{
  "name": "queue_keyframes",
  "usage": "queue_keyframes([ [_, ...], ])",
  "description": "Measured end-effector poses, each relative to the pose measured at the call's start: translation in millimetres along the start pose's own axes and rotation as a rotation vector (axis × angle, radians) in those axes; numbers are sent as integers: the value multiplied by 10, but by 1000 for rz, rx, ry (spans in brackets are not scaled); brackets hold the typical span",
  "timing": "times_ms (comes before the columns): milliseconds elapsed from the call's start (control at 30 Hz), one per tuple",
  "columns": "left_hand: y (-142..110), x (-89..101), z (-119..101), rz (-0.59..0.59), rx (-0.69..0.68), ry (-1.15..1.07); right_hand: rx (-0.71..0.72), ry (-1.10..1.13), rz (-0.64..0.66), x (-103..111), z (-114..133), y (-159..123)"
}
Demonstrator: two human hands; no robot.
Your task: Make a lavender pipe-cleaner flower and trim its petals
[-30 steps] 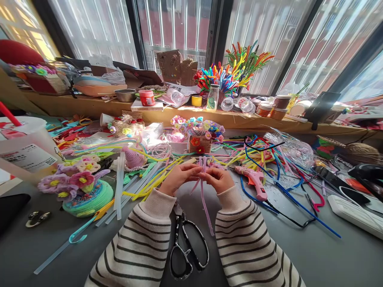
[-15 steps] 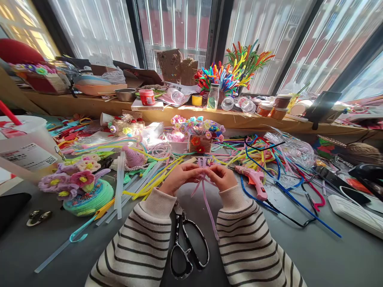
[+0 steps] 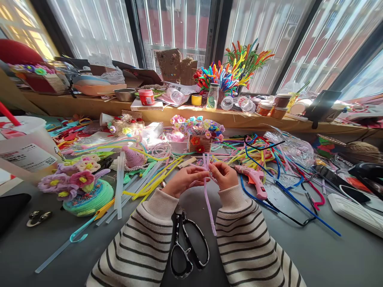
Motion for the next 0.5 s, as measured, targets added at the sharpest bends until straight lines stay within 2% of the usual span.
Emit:
queue_keyframes([
  [167,22,-6,15,-94,-38,-66,26,-70,71,-5,7,8],
  [500,40,36,33,-96,-113,90,-34,-67,108,5,-1,4],
])
Point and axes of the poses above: each hand's wrist, its own y-axis towards the middle knuckle, its own x-axis out of the back of the hand, z = x × y, the point moved 1 cm from there along y, towards the middle knuckle, and after that the axes turned 12 degrees about x, right-handed, at the moved point
